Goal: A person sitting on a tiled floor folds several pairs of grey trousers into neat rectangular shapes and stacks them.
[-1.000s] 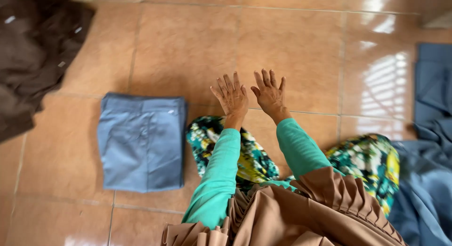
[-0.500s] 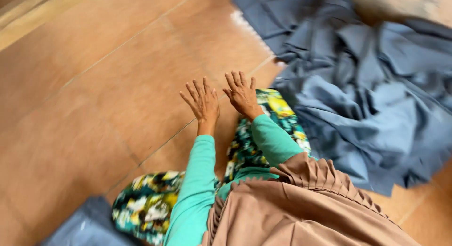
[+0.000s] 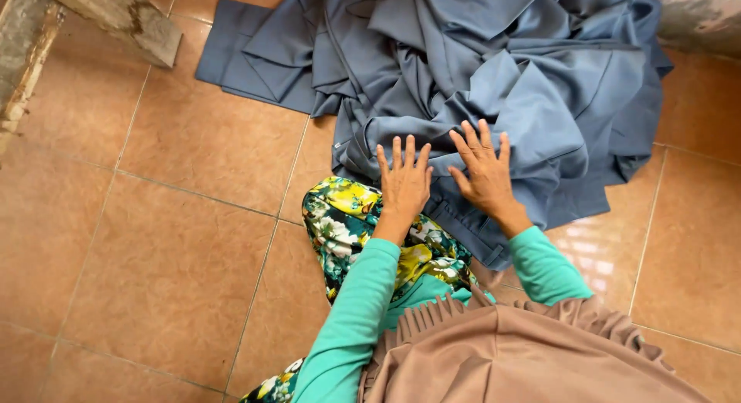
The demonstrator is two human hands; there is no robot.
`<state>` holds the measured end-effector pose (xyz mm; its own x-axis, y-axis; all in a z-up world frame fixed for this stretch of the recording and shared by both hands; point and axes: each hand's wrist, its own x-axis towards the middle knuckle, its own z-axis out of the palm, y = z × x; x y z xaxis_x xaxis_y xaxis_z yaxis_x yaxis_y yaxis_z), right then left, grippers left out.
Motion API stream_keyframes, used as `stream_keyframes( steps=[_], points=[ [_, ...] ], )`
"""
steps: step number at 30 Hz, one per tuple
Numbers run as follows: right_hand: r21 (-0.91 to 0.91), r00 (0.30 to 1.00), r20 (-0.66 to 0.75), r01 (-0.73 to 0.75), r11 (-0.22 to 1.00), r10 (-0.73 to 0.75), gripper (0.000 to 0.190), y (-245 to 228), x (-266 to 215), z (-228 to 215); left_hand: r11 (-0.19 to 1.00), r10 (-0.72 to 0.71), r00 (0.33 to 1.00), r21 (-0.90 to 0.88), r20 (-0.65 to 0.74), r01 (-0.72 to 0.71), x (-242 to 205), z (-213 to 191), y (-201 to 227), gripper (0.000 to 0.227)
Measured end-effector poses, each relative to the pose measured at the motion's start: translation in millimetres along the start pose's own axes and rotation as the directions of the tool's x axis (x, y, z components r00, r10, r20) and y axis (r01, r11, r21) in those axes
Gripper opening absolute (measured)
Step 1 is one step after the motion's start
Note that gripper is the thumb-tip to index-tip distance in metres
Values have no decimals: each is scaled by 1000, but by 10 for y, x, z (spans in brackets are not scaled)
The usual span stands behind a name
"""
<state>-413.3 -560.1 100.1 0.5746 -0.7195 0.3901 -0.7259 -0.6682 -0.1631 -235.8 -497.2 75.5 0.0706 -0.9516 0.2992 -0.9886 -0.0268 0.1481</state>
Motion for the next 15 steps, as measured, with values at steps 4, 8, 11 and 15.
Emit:
stream_keyframes(
  steps=[4, 8, 11, 15],
  points=[
    [11, 969, 228, 100, 995, -100, 111, -83, 230, 84, 998, -44, 976, -43, 215, 54, -229, 257, -204, 52],
    [-153, 946, -58, 308, 939, -320, 11, 131, 656, 1111, 966, -194, 971, -145, 142, 214, -330, 83, -464, 57],
    [8, 953, -86, 292, 956, -291, 12, 245, 1006, 1308, 764, -423, 906, -544, -15, 347, -404, 102, -781, 68],
    [443, 985, -33, 167, 881, -170, 45, -75, 1446, -177, 411, -560, 755, -677, 342, 611, -365, 264, -1069, 75]
  ],
)
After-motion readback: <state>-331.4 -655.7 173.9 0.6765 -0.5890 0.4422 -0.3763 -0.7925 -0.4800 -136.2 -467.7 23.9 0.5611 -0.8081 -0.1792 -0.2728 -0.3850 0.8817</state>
